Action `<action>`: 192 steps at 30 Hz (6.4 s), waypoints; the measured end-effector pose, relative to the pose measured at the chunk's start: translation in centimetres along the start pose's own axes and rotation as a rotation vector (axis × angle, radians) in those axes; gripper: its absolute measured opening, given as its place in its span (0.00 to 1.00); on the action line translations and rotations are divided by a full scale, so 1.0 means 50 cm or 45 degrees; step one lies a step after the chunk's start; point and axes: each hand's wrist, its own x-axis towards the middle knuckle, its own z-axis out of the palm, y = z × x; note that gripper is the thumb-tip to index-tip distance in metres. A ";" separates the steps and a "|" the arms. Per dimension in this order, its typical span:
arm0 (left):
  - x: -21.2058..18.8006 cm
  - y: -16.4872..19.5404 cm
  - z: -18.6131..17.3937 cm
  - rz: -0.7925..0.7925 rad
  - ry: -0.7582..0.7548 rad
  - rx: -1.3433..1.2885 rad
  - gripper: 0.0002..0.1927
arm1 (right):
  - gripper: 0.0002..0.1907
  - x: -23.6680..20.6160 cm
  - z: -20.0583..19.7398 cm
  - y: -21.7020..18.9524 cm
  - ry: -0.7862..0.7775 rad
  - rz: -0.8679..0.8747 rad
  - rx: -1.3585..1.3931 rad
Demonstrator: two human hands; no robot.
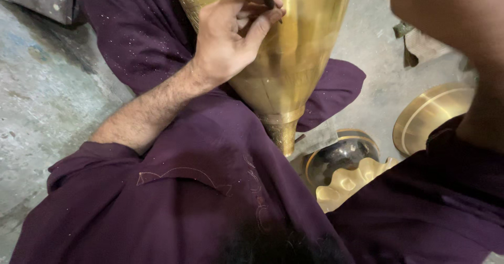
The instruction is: The person sits on the floor with a large brass vase held between their legs, presses a chisel against the vase surface, and strikes the chisel with a wooden mallet to carve decorative patterns, repositioning the chisel to different spots on the vase.
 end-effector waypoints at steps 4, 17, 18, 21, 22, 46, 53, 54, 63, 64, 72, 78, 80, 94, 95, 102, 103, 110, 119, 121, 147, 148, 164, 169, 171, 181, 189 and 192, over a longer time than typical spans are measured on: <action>0.011 -0.002 -0.007 0.014 -0.054 0.025 0.12 | 0.08 -0.024 0.015 0.003 0.001 0.041 0.062; 0.065 -0.004 -0.026 0.143 -0.364 0.082 0.08 | 0.02 -0.111 0.051 0.013 0.042 0.222 0.279; 0.070 -0.006 -0.025 0.134 -0.381 0.130 0.08 | 0.02 -0.119 0.052 0.012 0.046 0.239 0.301; 0.081 -0.010 -0.022 0.143 -0.420 0.142 0.07 | 0.02 -0.139 0.055 0.015 0.060 0.274 0.336; 0.082 -0.009 -0.019 0.145 -0.429 0.121 0.07 | 0.02 -0.145 0.056 0.014 0.059 0.291 0.346; 0.197 0.053 -0.023 0.329 -0.851 0.201 0.22 | 0.12 -0.270 0.092 0.011 0.173 0.634 0.746; 0.222 0.061 -0.016 0.275 -0.965 0.210 0.21 | 0.21 -0.254 0.079 0.004 0.174 0.575 0.406; 0.224 0.062 -0.015 0.270 -0.971 0.196 0.21 | 0.20 -0.252 0.078 0.003 0.202 0.605 0.531; 0.241 0.079 -0.003 0.219 -1.039 0.191 0.22 | 0.19 -0.257 0.082 0.007 0.381 0.883 1.070; 0.244 0.080 -0.004 0.223 -1.047 0.229 0.23 | 0.18 -0.257 0.080 0.010 0.368 0.883 1.016; 0.259 0.093 0.008 0.258 -1.114 0.300 0.20 | 0.18 -0.251 0.085 0.012 0.343 0.655 0.565; 0.268 0.102 0.015 0.245 -1.136 0.238 0.22 | 0.15 -0.276 0.108 0.022 0.493 0.741 1.054; 0.271 0.103 0.017 0.287 -1.136 0.265 0.22 | 0.19 -0.284 0.109 0.030 0.494 0.687 0.943; 0.273 0.105 0.032 0.243 -1.214 0.304 0.19 | 0.19 -0.259 0.071 -0.004 0.326 0.634 0.229; 0.276 0.106 0.032 0.236 -1.219 0.300 0.19 | 0.17 -0.259 0.071 -0.009 0.416 0.797 0.563; 0.285 0.116 0.040 0.240 -1.237 0.278 0.20 | 0.19 -0.282 0.081 0.008 0.456 0.716 0.606; 0.284 0.117 0.042 0.229 -1.236 0.269 0.20 | 0.19 -0.286 0.079 0.009 0.470 0.713 0.613; 0.287 0.117 0.050 0.255 -1.220 0.278 0.21 | 0.21 -0.267 0.050 -0.006 0.484 0.808 0.664; 0.296 0.123 0.064 0.305 -1.266 0.271 0.21 | 0.16 -0.320 0.073 -0.029 0.582 1.001 1.049; 0.300 0.124 0.065 0.359 -1.257 0.233 0.22 | 0.19 -0.337 0.086 -0.018 0.438 0.848 0.631; 0.299 0.134 0.068 0.250 -1.382 0.263 0.23 | 0.14 -0.343 0.093 -0.065 0.839 1.113 1.233; 0.300 0.135 0.067 0.287 -1.373 0.246 0.23 | 0.14 -0.353 0.099 -0.062 0.810 1.072 1.153; 0.306 0.136 0.070 0.431 -1.400 0.204 0.22 | 0.19 -0.273 0.018 -0.091 0.634 1.061 0.572; 0.302 0.138 0.067 0.394 -1.453 0.261 0.22 | 0.20 -0.317 0.049 -0.108 0.392 0.929 0.295; 0.301 0.137 0.067 0.393 -1.445 0.257 0.23 | 0.16 -0.334 0.074 -0.110 0.669 1.151 0.694; 0.269 0.132 0.068 0.303 -1.548 0.225 0.21 | 0.13 -0.344 0.086 -0.182 0.798 1.653 1.247; 0.246 0.142 0.060 0.336 -1.649 0.342 0.22 | 0.21 -0.322 0.073 -0.240 0.645 1.236 0.562; 0.233 0.133 0.057 0.397 -1.673 0.267 0.23 | 0.20 -0.319 0.099 -0.275 1.019 1.520 0.983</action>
